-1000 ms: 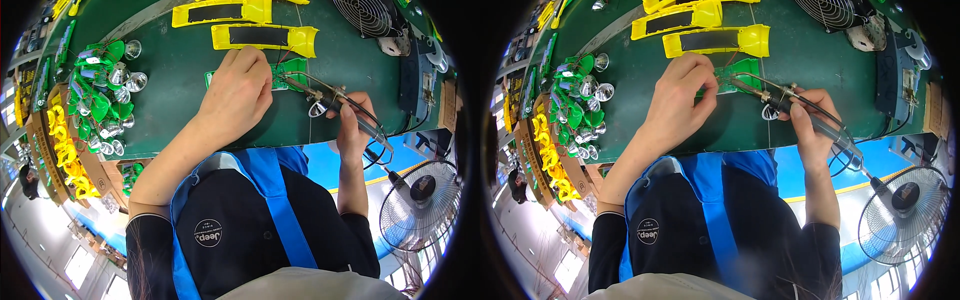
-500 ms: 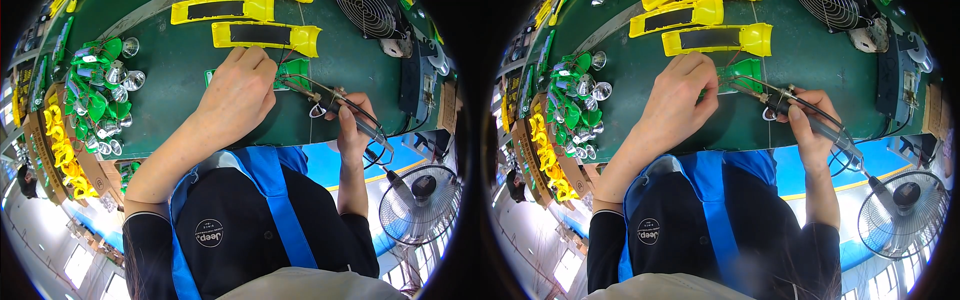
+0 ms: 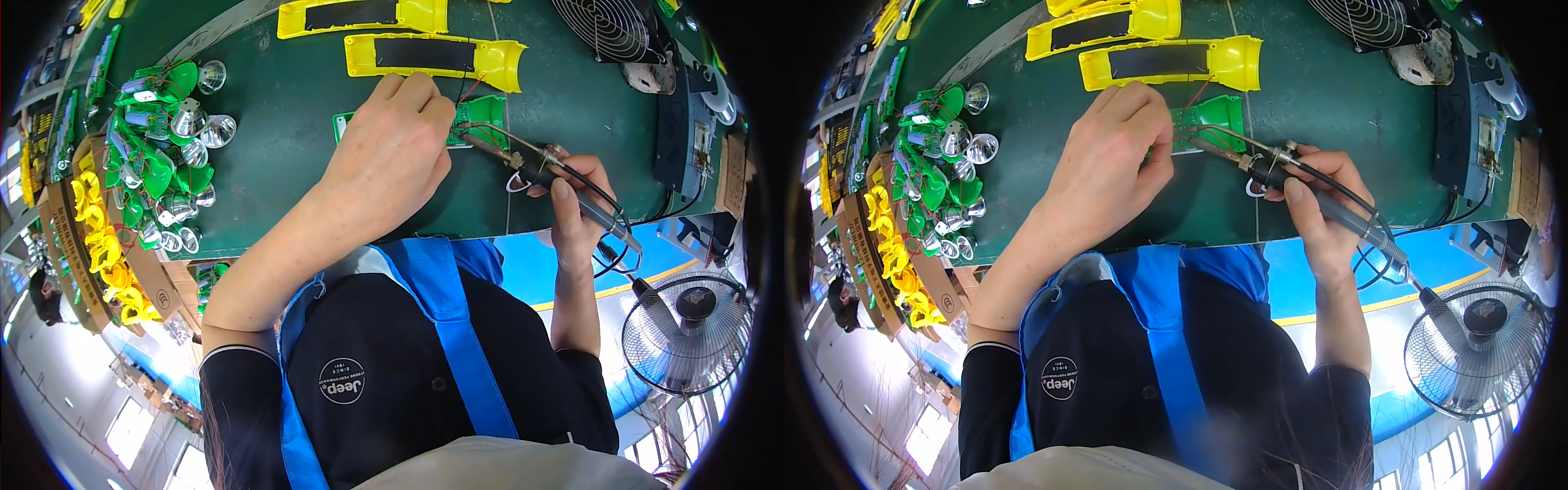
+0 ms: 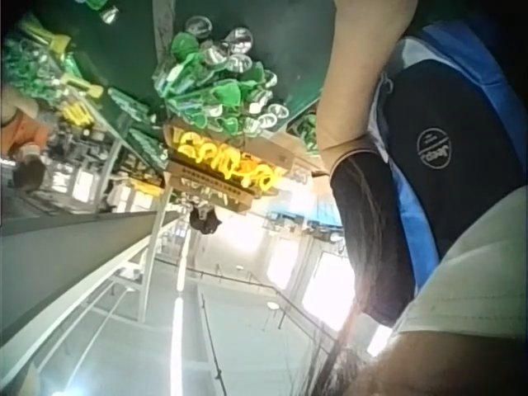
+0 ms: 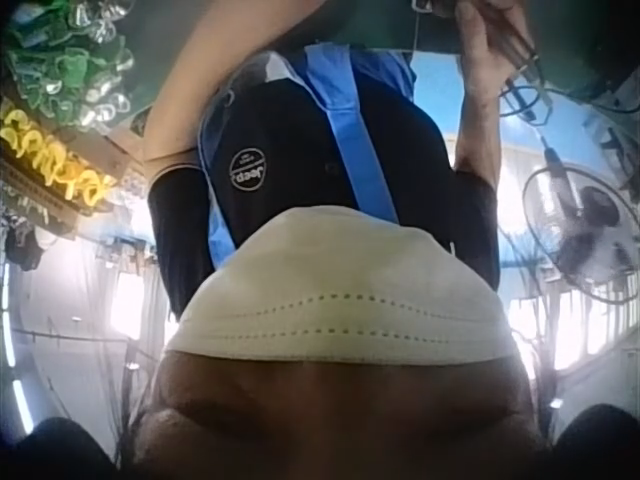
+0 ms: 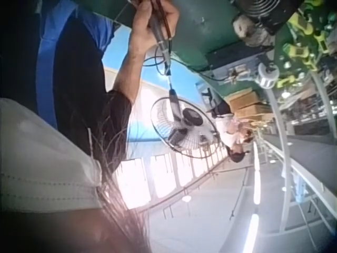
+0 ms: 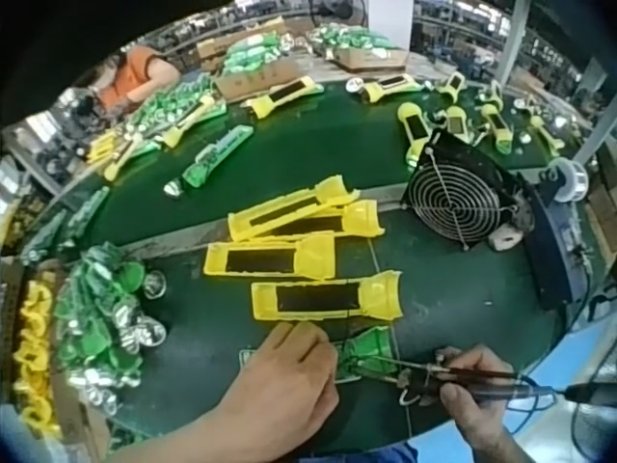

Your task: Soldering circuit boards and assembling internal components into flashlight shells on an assembly line.

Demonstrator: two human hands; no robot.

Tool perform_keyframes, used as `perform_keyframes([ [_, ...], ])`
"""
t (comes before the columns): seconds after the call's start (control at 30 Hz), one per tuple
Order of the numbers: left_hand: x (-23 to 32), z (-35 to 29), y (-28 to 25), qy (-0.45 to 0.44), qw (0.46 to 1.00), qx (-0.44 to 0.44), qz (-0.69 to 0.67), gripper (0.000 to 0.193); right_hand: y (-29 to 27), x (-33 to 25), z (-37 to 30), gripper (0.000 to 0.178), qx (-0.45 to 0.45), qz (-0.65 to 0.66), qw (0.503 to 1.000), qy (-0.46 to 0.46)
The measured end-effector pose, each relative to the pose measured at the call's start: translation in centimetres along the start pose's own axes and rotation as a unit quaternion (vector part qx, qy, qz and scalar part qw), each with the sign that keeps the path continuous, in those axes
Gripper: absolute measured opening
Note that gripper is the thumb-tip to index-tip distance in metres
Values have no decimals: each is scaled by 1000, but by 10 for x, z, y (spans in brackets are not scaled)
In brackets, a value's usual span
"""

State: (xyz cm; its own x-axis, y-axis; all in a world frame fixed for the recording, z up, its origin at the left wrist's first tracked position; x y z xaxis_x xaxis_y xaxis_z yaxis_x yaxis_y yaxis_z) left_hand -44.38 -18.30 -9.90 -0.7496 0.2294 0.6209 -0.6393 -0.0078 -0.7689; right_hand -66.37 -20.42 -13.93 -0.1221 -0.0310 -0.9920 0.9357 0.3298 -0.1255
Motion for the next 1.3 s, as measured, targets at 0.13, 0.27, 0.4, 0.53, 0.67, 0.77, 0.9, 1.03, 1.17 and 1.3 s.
perform_keyframes([
  [0.13,0,0,0,1,1000,0,-7,15,1,-2,-2,26,51,11,998,28],
  [0.27,-1,-1,0,-4,1000,0,-9,15,0,-3,-1,29,56,14,998,25],
  [0.4,0,0,-1,-3,1000,-3,-11,16,-1,-1,0,34,71,40,996,-22],
  [0.53,-1,1,-3,-11,1000,-7,-14,16,-5,-7,7,44,74,12,994,-83],
  [0.67,-8,-5,-14,20,999,-21,-21,14,-7,-17,13,44,72,5,987,-145],
  [0.77,-22,-7,-27,-55,987,-81,-126,10,-2,-22,22,42,72,-74,969,-225],
  [0.9,-33,20,-18,-115,942,55,-309,10,33,-21,62,34,30,-112,953,-280],
  [1.03,-30,29,-8,-128,884,30,-448,10,46,-8,80,30,14,-253,944,-213],
  [1.17,-48,10,-25,-188,862,61,-466,10,25,4,55,30,30,-216,934,-283],
  [1.3,-67,2,-26,-241,841,-22,-484,11,2,3,38,30,22,-136,960,-242],
])
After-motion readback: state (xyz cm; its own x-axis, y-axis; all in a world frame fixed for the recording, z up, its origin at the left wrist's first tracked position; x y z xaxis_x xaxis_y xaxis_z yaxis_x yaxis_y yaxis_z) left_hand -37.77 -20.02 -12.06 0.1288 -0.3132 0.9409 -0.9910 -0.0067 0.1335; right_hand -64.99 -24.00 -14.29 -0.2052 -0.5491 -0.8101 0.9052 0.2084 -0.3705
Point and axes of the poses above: each hand's wrist, its own z-axis towards the middle knuckle, its own y-axis out of the palm, x = y × z, the point moved 3 cm from there along z, towards the middle knuckle, and after that the axes turned 6 degrees about -z, right-handed, at the moved point
